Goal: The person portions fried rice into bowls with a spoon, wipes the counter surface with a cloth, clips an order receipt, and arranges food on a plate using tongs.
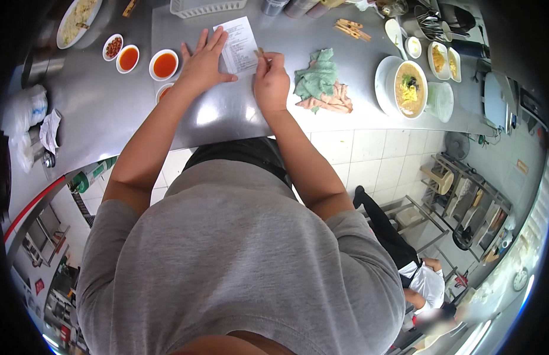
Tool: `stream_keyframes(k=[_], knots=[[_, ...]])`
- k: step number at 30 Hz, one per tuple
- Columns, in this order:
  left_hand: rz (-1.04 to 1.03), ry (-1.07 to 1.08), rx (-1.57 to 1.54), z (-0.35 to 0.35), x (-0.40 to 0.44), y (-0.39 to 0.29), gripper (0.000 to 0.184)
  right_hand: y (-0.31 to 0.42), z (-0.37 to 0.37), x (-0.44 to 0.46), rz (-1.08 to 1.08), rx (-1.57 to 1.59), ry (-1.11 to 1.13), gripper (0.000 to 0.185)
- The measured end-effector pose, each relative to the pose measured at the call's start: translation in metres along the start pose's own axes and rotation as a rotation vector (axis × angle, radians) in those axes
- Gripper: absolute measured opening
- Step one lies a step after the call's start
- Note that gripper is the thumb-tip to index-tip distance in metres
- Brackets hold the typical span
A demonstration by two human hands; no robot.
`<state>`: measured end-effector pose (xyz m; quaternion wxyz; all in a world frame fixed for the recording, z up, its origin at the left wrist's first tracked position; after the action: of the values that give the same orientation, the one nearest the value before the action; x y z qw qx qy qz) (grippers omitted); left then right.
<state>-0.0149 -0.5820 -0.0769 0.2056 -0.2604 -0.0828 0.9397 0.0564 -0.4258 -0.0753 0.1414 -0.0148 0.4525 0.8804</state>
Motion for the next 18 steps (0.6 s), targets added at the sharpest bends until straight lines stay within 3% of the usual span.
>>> stream_keyframes(k=[3,4,7,9,14,16,18], knots=[[0.011,0.037,-0.021,0.009,0.004,0.001,0.111,0.012,0.033,0.006,0.284,-0.337,-0.234,0.049],[0.016,0.049,-0.028,0.011,0.007,0.003,0.110,0.006,0.049,0.006,0.211,-0.244,-0.139,0.063],[0.022,0.057,-0.070,0.017,0.020,0.012,0.106,-0.033,0.073,-0.019,-0.015,-0.803,-0.181,0.060],[0.000,0.035,-0.123,0.022,0.026,0.015,0.105,-0.066,0.067,-0.046,0.078,-0.758,-0.137,0.055],[-0.048,-0.157,-0.164,0.024,0.018,0.004,0.079,-0.050,0.045,-0.090,0.143,-0.815,0.086,0.056],[-0.065,-0.283,-0.161,0.025,0.013,-0.001,0.061,-0.053,0.065,-0.075,0.014,-0.835,0.124,0.053],[-0.030,-0.187,-0.151,0.022,0.014,0.002,0.062,-0.066,0.084,-0.055,-0.126,-0.686,0.078,0.051]])
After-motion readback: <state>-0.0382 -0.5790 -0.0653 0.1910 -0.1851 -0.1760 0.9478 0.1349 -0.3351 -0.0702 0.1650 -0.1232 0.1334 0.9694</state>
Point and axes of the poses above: each hand's wrist, its own x-axis towards the middle knuckle, its own z-axis out of the back of the hand, y = z × x, the point moved 4 cm from there along x, towards the middle knuckle, and after that the axes turned 11 degrees about y, right-handed, at the moved point
